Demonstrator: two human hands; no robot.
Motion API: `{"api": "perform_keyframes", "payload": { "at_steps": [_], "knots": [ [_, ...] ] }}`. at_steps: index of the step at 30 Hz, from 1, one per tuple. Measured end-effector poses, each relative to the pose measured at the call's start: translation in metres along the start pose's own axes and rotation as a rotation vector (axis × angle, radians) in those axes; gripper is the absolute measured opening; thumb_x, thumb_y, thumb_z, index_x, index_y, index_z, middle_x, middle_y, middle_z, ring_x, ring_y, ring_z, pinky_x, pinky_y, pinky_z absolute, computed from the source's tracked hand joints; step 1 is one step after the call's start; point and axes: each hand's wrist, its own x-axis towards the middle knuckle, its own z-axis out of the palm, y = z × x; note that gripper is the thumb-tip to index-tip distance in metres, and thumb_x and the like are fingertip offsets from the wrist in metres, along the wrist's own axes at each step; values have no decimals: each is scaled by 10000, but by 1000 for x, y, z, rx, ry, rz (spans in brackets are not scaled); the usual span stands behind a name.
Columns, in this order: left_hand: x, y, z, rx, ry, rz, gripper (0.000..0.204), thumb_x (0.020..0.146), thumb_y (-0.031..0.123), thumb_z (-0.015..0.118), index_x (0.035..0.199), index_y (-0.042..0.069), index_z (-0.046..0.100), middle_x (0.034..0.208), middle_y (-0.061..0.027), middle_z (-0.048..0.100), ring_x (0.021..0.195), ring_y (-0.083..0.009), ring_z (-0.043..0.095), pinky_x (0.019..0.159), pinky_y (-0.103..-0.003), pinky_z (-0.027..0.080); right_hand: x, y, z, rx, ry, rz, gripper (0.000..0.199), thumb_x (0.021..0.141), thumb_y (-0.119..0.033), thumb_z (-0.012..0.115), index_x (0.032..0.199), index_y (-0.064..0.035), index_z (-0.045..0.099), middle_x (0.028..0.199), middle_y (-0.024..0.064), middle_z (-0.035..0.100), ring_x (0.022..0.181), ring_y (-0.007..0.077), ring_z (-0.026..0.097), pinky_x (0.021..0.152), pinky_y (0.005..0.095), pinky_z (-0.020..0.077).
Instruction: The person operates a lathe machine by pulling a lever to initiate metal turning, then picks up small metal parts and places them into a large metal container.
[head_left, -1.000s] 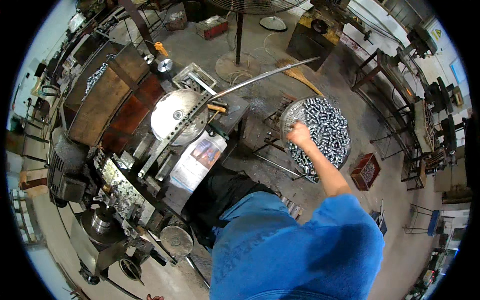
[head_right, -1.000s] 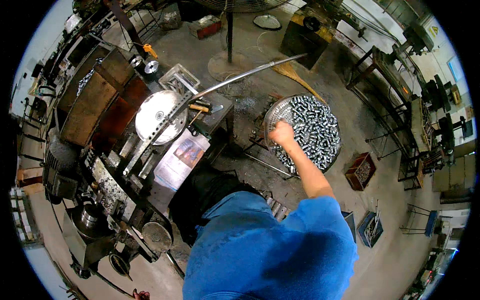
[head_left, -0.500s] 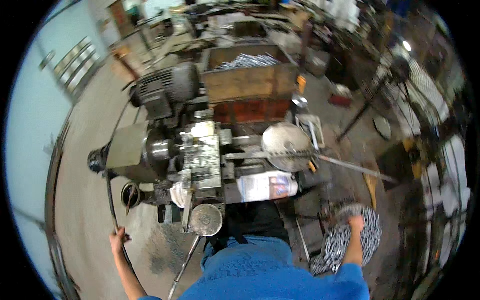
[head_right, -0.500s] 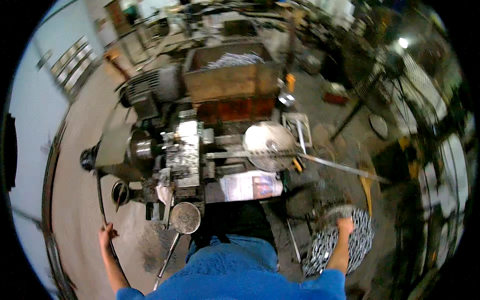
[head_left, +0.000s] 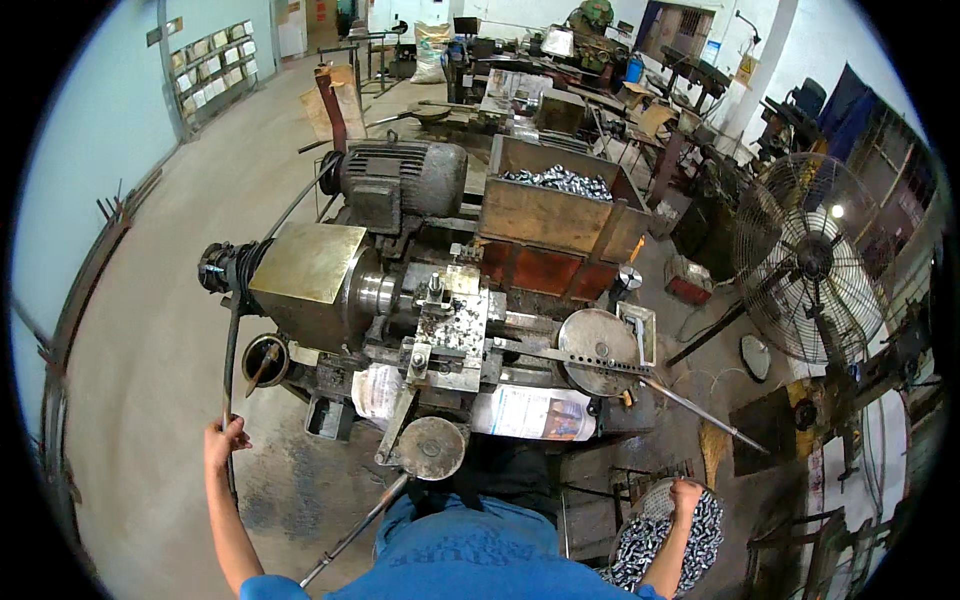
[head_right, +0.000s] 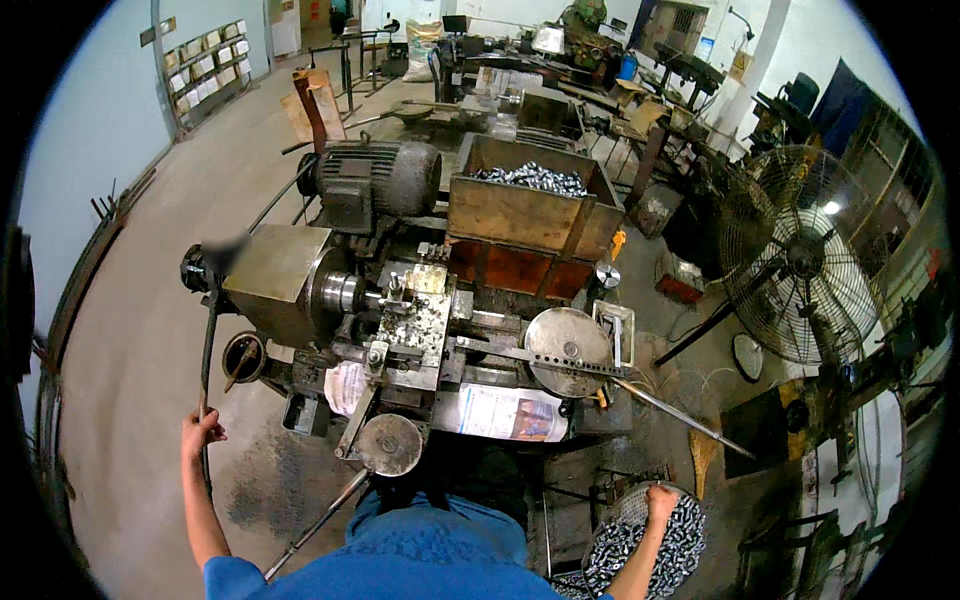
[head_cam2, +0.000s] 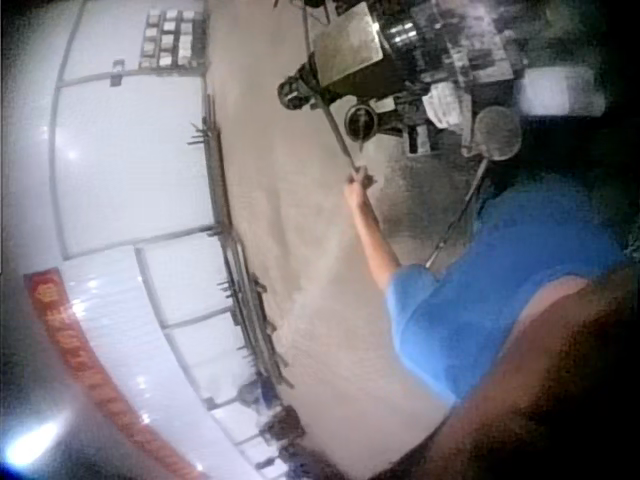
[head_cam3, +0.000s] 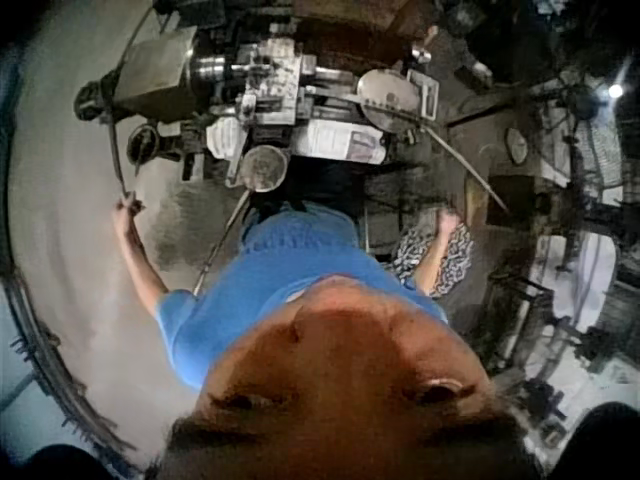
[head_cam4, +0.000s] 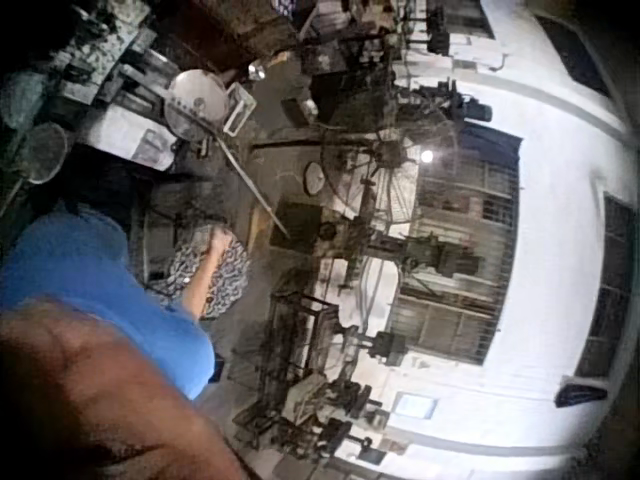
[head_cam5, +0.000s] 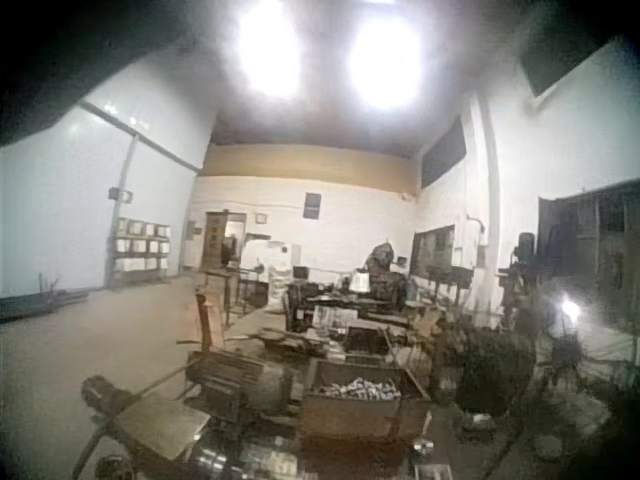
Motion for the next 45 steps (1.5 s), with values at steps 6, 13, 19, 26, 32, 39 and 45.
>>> {"api": "perform_keyframes", "payload": {
  "at_steps": [6, 13, 19, 26, 32, 39, 45],
  "knots": [
    [0, -2, 3, -48, -11, 21, 261, 791, 185, 635, 898, -40, 557, 631, -98, 570, 528, -167, 577, 500, -302, 525, -91, -241, 66, 459, -230, -626, 239, 713, -36, 549, 898, 90, 634, 1061, 137, 569, 900, 202, 574, 756, 301, 483],
    [-7, 0, 1, 371, 113, 82, 287, 761, 222, 642, 859, -41, 581, 677, -136, 592, 583, -217, 600, 558, -343, 491, -179, -387, 282, -163, -813, -1057, 456, 546, -56, 567, 993, -5, 639, 1203, 171, 515, 1114, 299, 507, 945, 335, 388],
    [-50, 25, -3, 916, 120, 83, 426, 698, 269, 676, 993, -13, 554, 796, -249, 595, 794, -410, 577, 691, -444, 451, -244, -463, 421, -452, -776, -1725, 408, 530, -178, 644, 884, 25, 645, 1090, 175, 536, 1025, 311, 510, 913, 391, 374],
    [-75, -3, -2, 901, 333, 121, 349, 734, 258, 620, 975, 8, 580, 802, -224, 606, 781, -389, 584, 698, -459, 460, -240, -464, 501, -1053, -705, -1679, 284, 545, -218, 629, 739, -16, 675, 849, 197, 591, 844, 334, 582, 817, 399, 445],
    [-68, -11, 5, 1074, 395, 169, 255, 732, 224, 621, 833, 13, 519, 723, -204, 603, 709, -373, 601, 639, -462, 478, -259, -472, 495, -669, -827, -1175, 278, 532, -166, 609, 698, 57, 626, 902, 300, 573, 827, 401, 586, 751, 415, 470],
    [-51, -17, -24, 1164, 361, 195, 194, 733, 211, 573, 788, 30, 534, 688, -189, 596, 669, -361, 595, 617, -468, 467, -260, -465, 503, -577, -783, -1389, 196, 548, -157, 577, 659, 4, 589, 1198, 313, 464, 994, 435, 532, 854, 417, 433],
    [31, -24, -151, 1474, 482, 255, 107, 675, 121, 560, 724, 35, 602, 688, -168, 619, 653, -325, 618, 597, -420, 497, -260, -469, 510, -607, -815, -1390, 195, 566, -164, 565, 677, -8, 605, 1232, 270, 463, 989, 433, 536, 849, 409, 439]
  ]
}}
